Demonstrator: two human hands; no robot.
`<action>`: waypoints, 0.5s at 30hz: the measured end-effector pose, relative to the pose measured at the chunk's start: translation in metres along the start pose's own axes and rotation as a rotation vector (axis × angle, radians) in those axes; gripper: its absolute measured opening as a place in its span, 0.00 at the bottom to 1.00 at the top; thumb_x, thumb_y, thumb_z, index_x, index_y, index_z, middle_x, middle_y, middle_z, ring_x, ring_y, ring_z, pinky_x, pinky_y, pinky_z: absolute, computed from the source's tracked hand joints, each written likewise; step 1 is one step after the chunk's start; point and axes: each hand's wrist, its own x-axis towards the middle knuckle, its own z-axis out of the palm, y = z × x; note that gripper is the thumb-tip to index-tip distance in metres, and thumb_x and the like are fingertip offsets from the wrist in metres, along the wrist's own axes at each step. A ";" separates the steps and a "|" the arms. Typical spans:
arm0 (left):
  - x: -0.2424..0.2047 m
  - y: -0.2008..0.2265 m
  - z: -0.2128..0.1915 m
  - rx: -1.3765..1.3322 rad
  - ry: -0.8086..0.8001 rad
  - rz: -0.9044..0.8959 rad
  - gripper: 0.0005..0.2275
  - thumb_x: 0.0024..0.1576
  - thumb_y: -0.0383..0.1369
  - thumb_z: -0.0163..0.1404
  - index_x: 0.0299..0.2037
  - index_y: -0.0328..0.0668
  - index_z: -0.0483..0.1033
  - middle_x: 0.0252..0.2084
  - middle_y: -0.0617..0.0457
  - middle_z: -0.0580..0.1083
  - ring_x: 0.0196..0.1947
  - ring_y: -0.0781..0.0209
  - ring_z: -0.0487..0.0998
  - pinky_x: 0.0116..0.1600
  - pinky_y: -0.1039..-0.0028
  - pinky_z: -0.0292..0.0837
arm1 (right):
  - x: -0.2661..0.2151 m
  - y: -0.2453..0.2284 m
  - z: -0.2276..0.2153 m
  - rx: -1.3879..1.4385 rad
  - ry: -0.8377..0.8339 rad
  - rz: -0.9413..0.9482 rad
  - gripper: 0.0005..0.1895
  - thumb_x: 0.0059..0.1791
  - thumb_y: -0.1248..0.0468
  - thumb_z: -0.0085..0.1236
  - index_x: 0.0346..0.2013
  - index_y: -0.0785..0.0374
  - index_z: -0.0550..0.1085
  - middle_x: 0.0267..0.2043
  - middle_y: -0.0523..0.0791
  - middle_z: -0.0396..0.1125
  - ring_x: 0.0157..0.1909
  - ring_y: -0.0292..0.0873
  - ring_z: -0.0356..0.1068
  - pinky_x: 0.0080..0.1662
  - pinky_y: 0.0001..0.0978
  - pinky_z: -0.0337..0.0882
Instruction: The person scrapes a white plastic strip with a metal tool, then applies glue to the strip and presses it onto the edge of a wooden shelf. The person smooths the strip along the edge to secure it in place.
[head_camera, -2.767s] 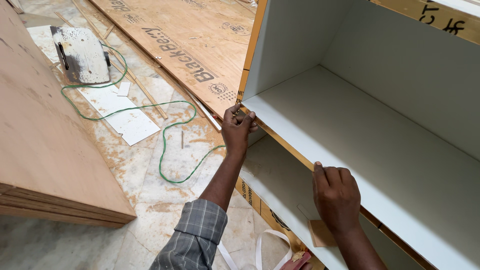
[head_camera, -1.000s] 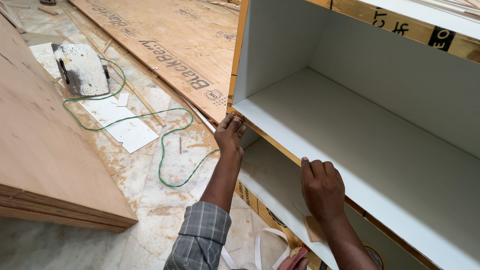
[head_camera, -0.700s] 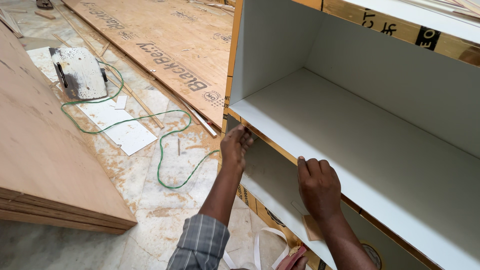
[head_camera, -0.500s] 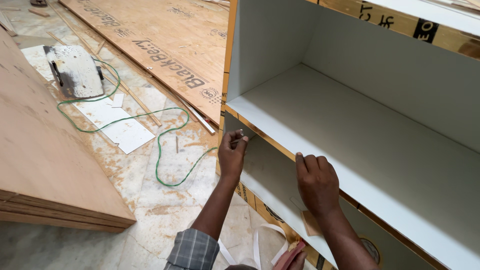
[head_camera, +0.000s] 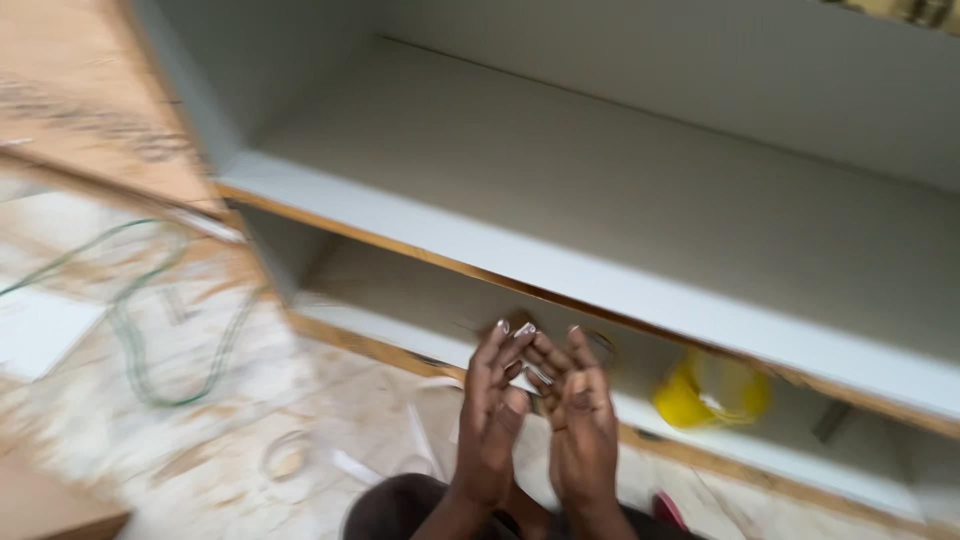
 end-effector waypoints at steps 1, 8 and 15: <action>-0.015 -0.009 0.019 0.119 -0.065 0.005 0.35 0.66 0.49 0.44 0.75 0.30 0.49 0.74 0.34 0.60 0.76 0.42 0.60 0.75 0.55 0.54 | -0.016 -0.007 -0.015 0.107 0.041 0.012 0.35 0.55 0.54 0.44 0.73 0.67 0.51 0.64 0.53 0.67 0.64 0.49 0.68 0.62 0.44 0.70; -0.102 -0.050 0.118 0.497 -0.482 0.141 0.36 0.70 0.49 0.43 0.78 0.28 0.44 0.80 0.29 0.51 0.82 0.32 0.48 0.80 0.49 0.46 | -0.061 -0.066 -0.123 0.103 0.359 -0.041 0.34 0.55 0.61 0.52 0.73 0.70 0.55 0.52 0.55 0.71 0.46 0.41 0.73 0.47 0.29 0.76; -0.117 -0.054 0.152 0.455 -0.640 0.058 0.27 0.63 0.45 0.52 0.69 0.38 0.67 0.72 0.38 0.66 0.77 0.40 0.58 0.75 0.52 0.57 | -0.076 -0.088 -0.223 0.461 0.064 -0.268 0.22 0.64 0.63 0.50 0.66 0.79 0.64 0.44 0.58 0.73 0.38 0.44 0.75 0.37 0.27 0.76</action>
